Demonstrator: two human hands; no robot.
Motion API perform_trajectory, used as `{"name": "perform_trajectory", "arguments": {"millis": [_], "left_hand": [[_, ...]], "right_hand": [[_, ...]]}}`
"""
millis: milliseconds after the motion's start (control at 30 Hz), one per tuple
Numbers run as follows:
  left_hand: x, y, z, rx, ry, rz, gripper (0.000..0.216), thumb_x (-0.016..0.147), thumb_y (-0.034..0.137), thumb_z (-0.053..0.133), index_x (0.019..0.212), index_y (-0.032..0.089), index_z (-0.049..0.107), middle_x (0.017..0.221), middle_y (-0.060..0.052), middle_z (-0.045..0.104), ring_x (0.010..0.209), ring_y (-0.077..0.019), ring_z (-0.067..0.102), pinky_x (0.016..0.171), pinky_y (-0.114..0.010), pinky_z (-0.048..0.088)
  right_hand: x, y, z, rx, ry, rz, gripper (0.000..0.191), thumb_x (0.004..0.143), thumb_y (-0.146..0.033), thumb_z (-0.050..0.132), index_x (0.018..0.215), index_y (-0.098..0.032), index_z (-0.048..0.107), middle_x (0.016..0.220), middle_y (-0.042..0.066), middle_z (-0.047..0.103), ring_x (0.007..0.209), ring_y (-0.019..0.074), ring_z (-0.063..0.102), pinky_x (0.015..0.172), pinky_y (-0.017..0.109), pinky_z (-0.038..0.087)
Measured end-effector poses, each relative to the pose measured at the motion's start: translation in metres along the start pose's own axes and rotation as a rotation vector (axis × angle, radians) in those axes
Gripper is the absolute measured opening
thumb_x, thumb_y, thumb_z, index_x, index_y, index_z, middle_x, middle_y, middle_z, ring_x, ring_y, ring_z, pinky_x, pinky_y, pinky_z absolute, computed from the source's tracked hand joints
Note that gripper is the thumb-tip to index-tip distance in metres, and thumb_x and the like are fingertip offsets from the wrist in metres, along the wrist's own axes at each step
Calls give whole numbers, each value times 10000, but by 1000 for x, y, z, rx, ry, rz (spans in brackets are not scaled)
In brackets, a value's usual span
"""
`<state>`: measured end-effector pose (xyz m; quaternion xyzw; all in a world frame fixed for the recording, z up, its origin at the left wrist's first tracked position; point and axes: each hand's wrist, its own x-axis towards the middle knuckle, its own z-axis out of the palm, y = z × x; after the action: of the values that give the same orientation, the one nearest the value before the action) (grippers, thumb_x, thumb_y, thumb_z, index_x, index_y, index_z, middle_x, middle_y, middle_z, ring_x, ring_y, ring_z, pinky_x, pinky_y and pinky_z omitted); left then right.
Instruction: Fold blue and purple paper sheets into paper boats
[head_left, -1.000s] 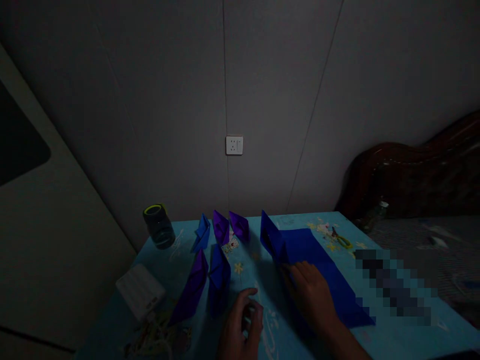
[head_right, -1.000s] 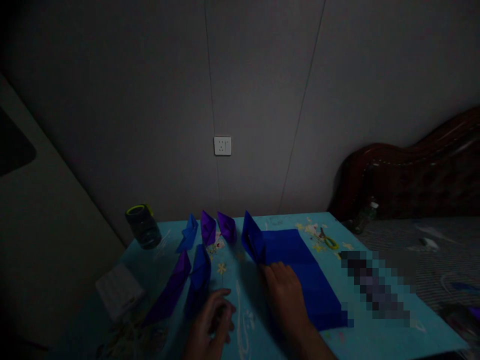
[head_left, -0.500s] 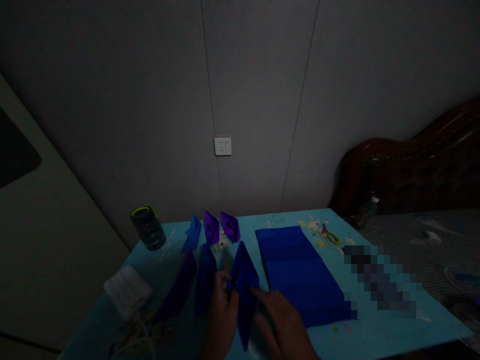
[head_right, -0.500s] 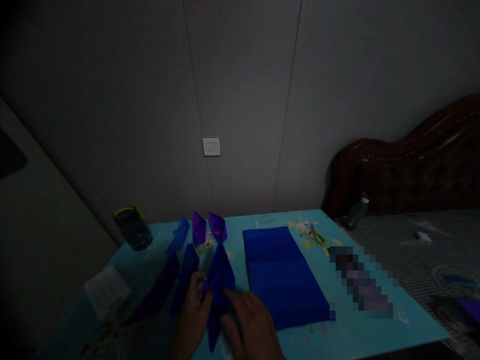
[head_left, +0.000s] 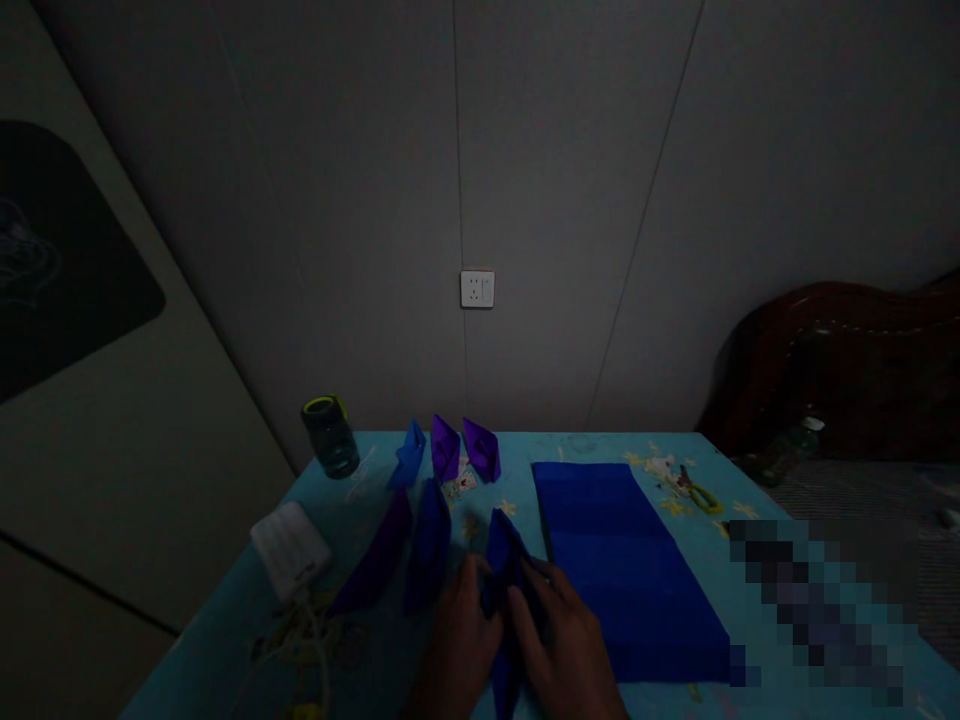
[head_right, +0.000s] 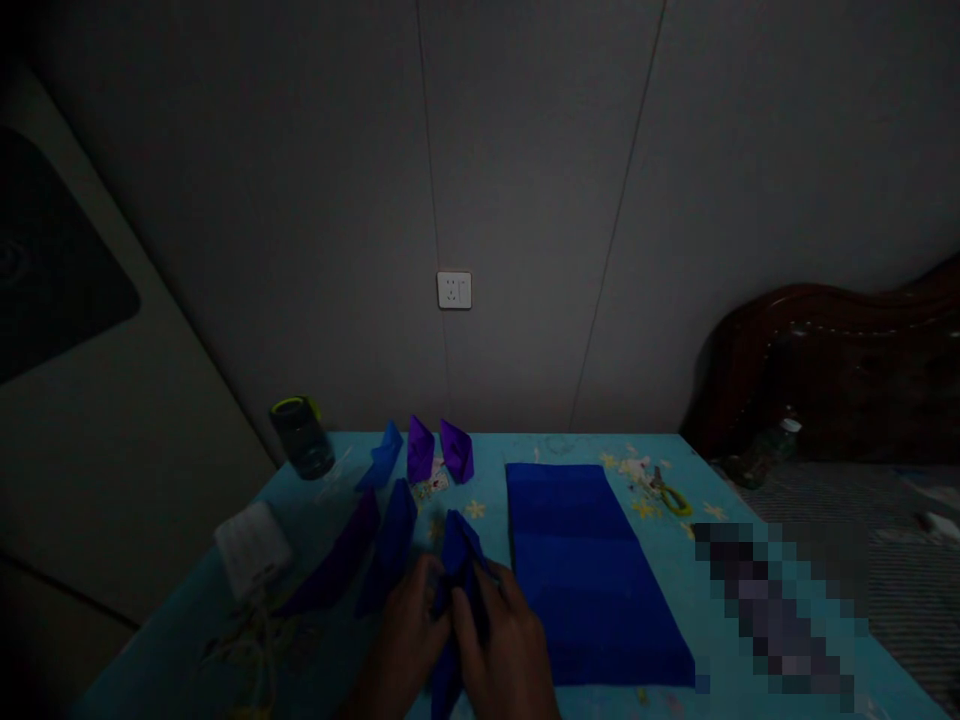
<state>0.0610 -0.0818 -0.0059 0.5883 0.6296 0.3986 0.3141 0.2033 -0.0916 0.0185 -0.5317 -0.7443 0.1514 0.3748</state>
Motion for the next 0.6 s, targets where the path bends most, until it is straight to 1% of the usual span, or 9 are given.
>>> {"name": "perform_trajectory", "arguments": {"millis": [67,133,200,267,400,467,500,600], "left_hand": [[1,3,-1,27,-21,-10,186,781,230,574,964,196,588,998,-112,703,971,-262,676,869,-360,501],[1,7,-1,48,-31,-30,198,775,179,559,970,189,589,1023,-119,707,998,-259,674,894,-363,491],[2,11,-1,46,-17,-48,234,747,132,560,971,190,594,1028,-119,716,1025,-261,670,904,-365,488],[3,13,-1,13,-8,-61,264,733,123,564,986,187,602,1025,-126,725,1025,-272,674,897,-381,497],[3,11,-3,-155,-20,-21,239,783,225,548,1002,192,637,1014,-128,738,956,-268,697,878,-404,521],[2,8,-4,-266,-13,3,249,791,273,539,998,190,651,1043,-131,736,990,-260,691,894,-387,522],[2,6,-5,-319,-7,-6,272,785,285,541,1011,183,652,1068,-137,731,1020,-262,684,897,-378,523],[3,2,-7,-436,21,-102,370,729,291,590,1068,155,650,1117,-150,722,1052,-281,675,887,-368,529]], "right_hand": [[-2,-1,-2,18,-7,-21,364,972,-338,460,1250,-180,632,1216,129,679,1085,245,679,947,352,557],[-5,0,-2,24,-10,-33,374,970,-339,465,1271,-179,621,1239,128,669,1112,244,665,965,350,549],[-8,2,-1,19,-21,-38,388,969,-349,470,1283,-173,616,1265,132,655,1137,246,652,984,352,538],[-10,4,0,12,-22,-34,405,967,-363,477,1295,-166,609,1298,138,635,1170,251,631,1008,357,521],[-10,9,0,26,4,-1,419,970,-365,467,1326,-178,585,1347,124,605,1225,252,591,1048,373,485],[-7,11,-3,58,28,39,411,987,-350,419,1325,-185,584,1351,111,604,1243,248,576,1064,392,467],[-6,12,-5,83,41,61,410,997,-343,390,1324,-191,584,1351,102,607,1251,243,569,1072,397,458],[-1,14,-10,165,67,106,406,1014,-329,332,1305,-221,595,1332,75,625,1247,222,571,1080,386,447]]}}
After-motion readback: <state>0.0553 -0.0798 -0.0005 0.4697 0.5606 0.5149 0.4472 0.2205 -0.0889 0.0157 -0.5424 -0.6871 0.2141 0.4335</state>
